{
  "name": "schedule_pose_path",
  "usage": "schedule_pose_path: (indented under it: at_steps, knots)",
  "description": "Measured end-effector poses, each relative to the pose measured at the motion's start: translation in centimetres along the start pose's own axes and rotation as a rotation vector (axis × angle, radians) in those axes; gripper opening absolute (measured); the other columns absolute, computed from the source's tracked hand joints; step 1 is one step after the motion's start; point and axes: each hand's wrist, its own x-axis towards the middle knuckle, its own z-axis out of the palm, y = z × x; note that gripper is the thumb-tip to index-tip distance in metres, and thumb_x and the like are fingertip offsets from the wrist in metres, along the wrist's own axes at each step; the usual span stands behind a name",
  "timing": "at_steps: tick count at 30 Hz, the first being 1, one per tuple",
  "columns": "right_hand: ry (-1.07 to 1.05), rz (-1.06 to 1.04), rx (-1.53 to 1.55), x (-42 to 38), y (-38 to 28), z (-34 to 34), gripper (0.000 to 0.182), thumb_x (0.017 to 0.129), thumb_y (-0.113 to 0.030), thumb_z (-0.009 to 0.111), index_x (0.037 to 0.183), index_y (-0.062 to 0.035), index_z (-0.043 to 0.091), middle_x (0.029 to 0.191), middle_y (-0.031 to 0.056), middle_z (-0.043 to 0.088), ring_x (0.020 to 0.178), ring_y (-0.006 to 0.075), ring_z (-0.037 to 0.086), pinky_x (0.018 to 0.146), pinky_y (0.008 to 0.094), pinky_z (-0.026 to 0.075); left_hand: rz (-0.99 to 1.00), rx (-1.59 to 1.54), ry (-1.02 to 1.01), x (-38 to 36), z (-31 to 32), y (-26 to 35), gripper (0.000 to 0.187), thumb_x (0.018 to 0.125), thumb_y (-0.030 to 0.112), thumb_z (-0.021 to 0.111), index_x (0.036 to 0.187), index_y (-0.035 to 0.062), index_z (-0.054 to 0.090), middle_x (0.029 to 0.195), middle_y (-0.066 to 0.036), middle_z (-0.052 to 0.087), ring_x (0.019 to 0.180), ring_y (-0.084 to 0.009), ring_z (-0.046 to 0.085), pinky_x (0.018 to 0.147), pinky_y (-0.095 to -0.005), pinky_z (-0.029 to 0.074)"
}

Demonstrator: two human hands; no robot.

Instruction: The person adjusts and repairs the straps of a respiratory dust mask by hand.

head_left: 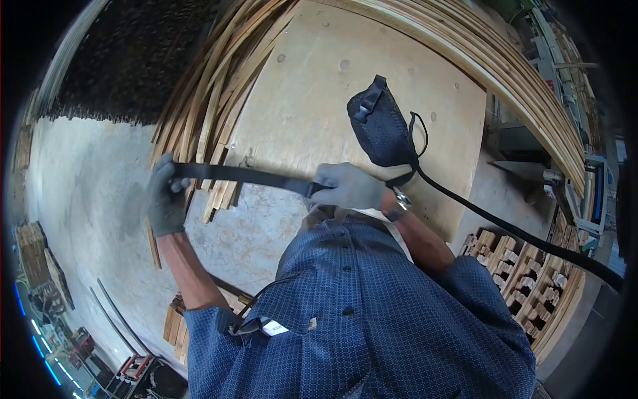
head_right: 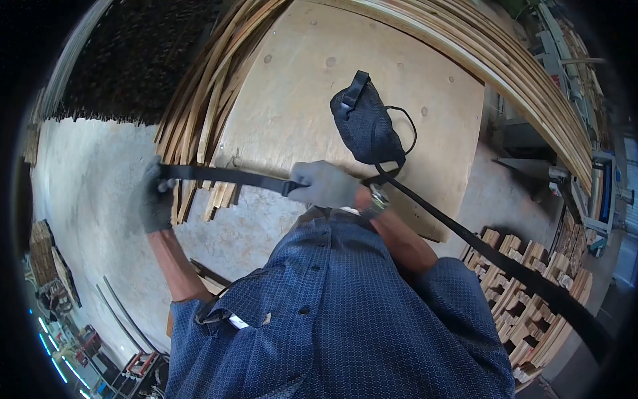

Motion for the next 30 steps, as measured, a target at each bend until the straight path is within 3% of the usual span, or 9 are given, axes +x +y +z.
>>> schedule_pose_path:
  at_steps: [2, 4, 6, 9, 14, 17, 23, 27, 30]
  knots:
    - [0.057, -0.070, 0.019, -2.0, 0.7, -1.5, 0.024, 0.086, -0.024, 0.075, 0.092, -0.0029, 0.065, 0.073, 0.0077, 0.067, 0.064, 0.0139, 0.063, 0.058, 0.0301, 0.049, -0.116, 0.022, 0.008, 1.0, 2.4, -2.1, 0.027, 0.094, 0.004, 0.066, 0.119, -0.0033, 0.067, 0.087, -0.002, 0.062, 0.064, -0.0087, 0.051, 0.063, -0.0272, 0.052]
    - [0.115, -0.143, 0.046, -3.6, 1.3, -2.6, 0.021, 0.087, -0.021, 0.074, 0.090, -0.0024, 0.065, 0.073, 0.0059, 0.067, 0.063, 0.0111, 0.062, 0.056, 0.0280, 0.048, -0.216, -0.052, -0.099, 2.2, 3.2, -5.6, 0.027, 0.093, 0.004, 0.066, 0.119, -0.0041, 0.066, 0.090, -0.004, 0.063, 0.065, -0.0116, 0.055, 0.066, -0.0337, 0.054]
    - [0.110, 0.082, 0.166, -5.0, 1.2, -3.8, 0.011, 0.090, -0.012, 0.071, 0.086, -0.0036, 0.065, 0.076, 0.0036, 0.070, 0.065, 0.0063, 0.061, 0.055, 0.0230, 0.047, -0.268, -0.085, -0.151, 2.5, 5.0, -8.2, 0.027, 0.094, 0.003, 0.066, 0.119, -0.0052, 0.065, 0.088, -0.005, 0.063, 0.065, -0.0134, 0.058, 0.066, -0.0355, 0.055]
    - [0.190, 0.149, 0.138, -7.3, 0.0, -5.4, 0.010, 0.089, -0.011, 0.071, 0.084, -0.0042, 0.064, 0.073, 0.0020, 0.069, 0.060, 0.0041, 0.059, 0.052, 0.0220, 0.045, -0.312, -0.098, -0.165, 2.4, 7.5, -10.4, 0.028, 0.094, 0.004, 0.066, 0.120, -0.0065, 0.065, 0.087, -0.007, 0.064, 0.065, -0.0142, 0.060, 0.065, -0.0353, 0.056]
    - [0.207, 0.116, 0.308, -9.7, 2.3, -6.8, 0.008, 0.089, -0.011, 0.069, 0.087, -0.0069, 0.062, 0.076, 0.0010, 0.065, 0.066, 0.0058, 0.057, 0.058, 0.0233, 0.044, -0.348, -0.067, -0.138, 2.8, 8.8, -12.3, 0.028, 0.095, 0.004, 0.066, 0.120, -0.0082, 0.065, 0.091, -0.010, 0.069, 0.065, -0.0153, 0.061, 0.065, -0.0349, 0.058]
    - [0.293, 0.095, 0.279, -10.1, 2.3, -7.1, 0.014, 0.089, -0.017, 0.068, 0.081, -0.0058, 0.066, 0.069, 0.0013, 0.066, 0.057, 0.0066, 0.056, 0.050, 0.0241, 0.042, -0.382, -0.013, -0.202, 3.1, 10.1, -12.0, 0.027, 0.095, 0.003, 0.066, 0.119, -0.0094, 0.065, 0.093, -0.011, 0.069, 0.066, -0.0158, 0.062, 0.066, -0.0347, 0.059]
    - [0.271, 0.093, 0.318, -9.9, 4.0, -6.2, 0.012, 0.089, -0.016, 0.068, 0.082, -0.0061, 0.067, 0.072, 0.0004, 0.066, 0.058, 0.0065, 0.057, 0.052, 0.0243, 0.043, -0.305, 0.182, -0.150, 3.3, 10.9, -12.8, 0.024, 0.094, 0.003, 0.065, 0.116, -0.0092, 0.064, 0.092, -0.011, 0.069, 0.070, -0.0152, 0.064, 0.067, -0.0324, 0.059]
    - [0.289, 0.182, 0.275, -9.9, 4.3, -5.3, 0.009, 0.088, -0.014, 0.069, 0.084, -0.0056, 0.069, 0.073, 0.0008, 0.066, 0.063, 0.0078, 0.059, 0.058, 0.0255, 0.047, -0.094, 0.569, -0.061, 2.0, 11.9, -12.5, 0.022, 0.091, 0.011, 0.073, 0.104, -0.0059, 0.070, 0.080, -0.006, 0.067, 0.063, -0.0126, 0.063, 0.061, -0.0284, 0.057]
    - [0.263, 0.172, 0.258, -10.0, 4.1, -5.2, 0.009, 0.093, -0.014, 0.066, 0.089, -0.0051, 0.067, 0.080, 0.0001, 0.063, 0.070, 0.0075, 0.058, 0.063, 0.0250, 0.047, -0.150, 0.629, -0.143, -0.8, 12.9, -12.6, 0.026, 0.093, 0.020, 0.074, 0.099, -0.0046, 0.074, 0.077, -0.004, 0.068, 0.060, -0.0099, 0.061, 0.056, -0.0247, 0.051]
